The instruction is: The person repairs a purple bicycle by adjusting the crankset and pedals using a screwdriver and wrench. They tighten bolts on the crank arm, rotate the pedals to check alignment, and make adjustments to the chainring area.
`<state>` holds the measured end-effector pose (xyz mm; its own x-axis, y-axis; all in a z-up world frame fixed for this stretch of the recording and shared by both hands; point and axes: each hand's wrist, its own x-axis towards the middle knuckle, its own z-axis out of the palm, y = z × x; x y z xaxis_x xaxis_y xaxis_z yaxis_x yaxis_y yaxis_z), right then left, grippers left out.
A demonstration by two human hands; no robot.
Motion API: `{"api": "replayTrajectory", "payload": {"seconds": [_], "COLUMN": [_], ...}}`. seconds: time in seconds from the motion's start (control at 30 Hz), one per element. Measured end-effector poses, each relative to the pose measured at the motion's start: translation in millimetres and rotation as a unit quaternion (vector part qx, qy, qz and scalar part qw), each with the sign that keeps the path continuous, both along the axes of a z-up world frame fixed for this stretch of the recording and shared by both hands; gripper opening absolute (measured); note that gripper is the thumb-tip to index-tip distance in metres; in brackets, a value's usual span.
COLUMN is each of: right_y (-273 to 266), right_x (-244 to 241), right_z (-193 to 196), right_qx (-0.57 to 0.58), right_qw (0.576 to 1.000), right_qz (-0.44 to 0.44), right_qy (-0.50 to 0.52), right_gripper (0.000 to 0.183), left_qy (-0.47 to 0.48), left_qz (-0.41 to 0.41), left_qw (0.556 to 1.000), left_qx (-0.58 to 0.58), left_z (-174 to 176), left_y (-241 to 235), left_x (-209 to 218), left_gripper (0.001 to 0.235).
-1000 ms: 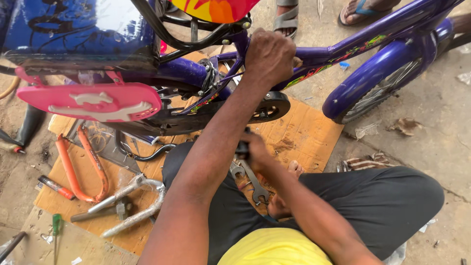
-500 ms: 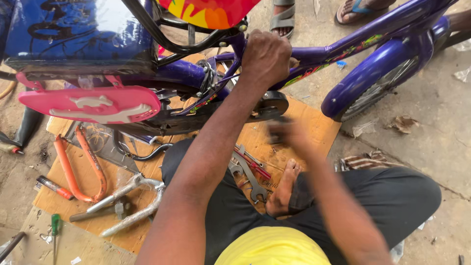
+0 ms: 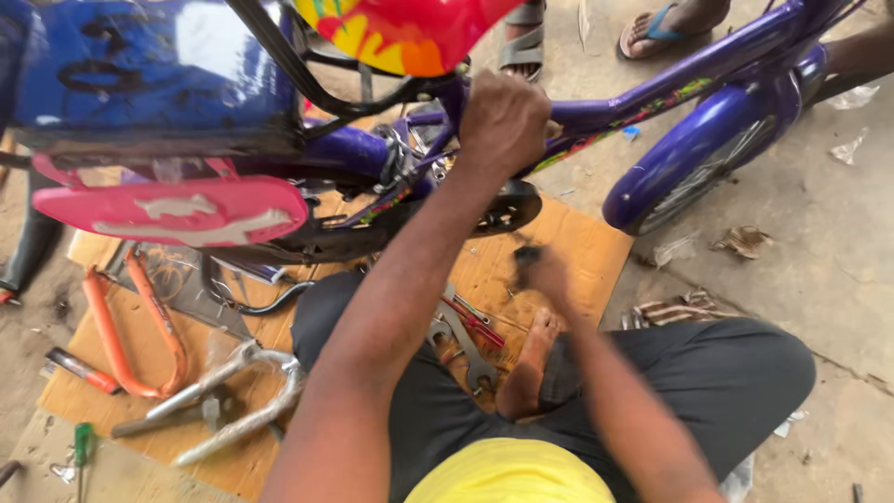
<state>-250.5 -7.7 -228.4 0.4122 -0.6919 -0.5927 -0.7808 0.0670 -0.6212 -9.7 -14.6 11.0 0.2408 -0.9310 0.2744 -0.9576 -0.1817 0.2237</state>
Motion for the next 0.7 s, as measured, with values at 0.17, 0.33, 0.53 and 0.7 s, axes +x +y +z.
{"api": "replayTrajectory", "payload": {"seconds": [0.17, 0.33, 0.53, 0.7], "right_y": [34.7, -40.2, -4.0, -28.6], "right_x": [27.7, -31.6, -5.0, -31.2], "right_z": [-9.0, -27.1, -66.1, 13.8], "right_qx": [0.147, -0.07, 0.064, 0.051], "right_qw": [0.961, 0.991, 0.98, 0.992], "right_qz": [0.052, 0.11, 0.048, -0.032], "right_qy": [-0.227, -0.02, -0.184, -0.11], "right_gripper": [0.033, 0.034, 0.033, 0.03], "left_qy": [-0.02, -0.022, -0.005, -0.052], "left_qz": [0.01, 0.021, 0.002, 0.021], "left_qw": [0.998, 0.992, 0.995, 0.994], "left_qx": [-0.057, -0.122, -0.095, -0.098], "left_z": [-11.5, -18.4, -20.6, -21.8], "left_y": [7.1, -5.1, -6.2, 0.5], "left_x": [-1.6, -3.5, -1.1, -7.7], "left_gripper": [0.045, 0.037, 0.039, 0.033]}}
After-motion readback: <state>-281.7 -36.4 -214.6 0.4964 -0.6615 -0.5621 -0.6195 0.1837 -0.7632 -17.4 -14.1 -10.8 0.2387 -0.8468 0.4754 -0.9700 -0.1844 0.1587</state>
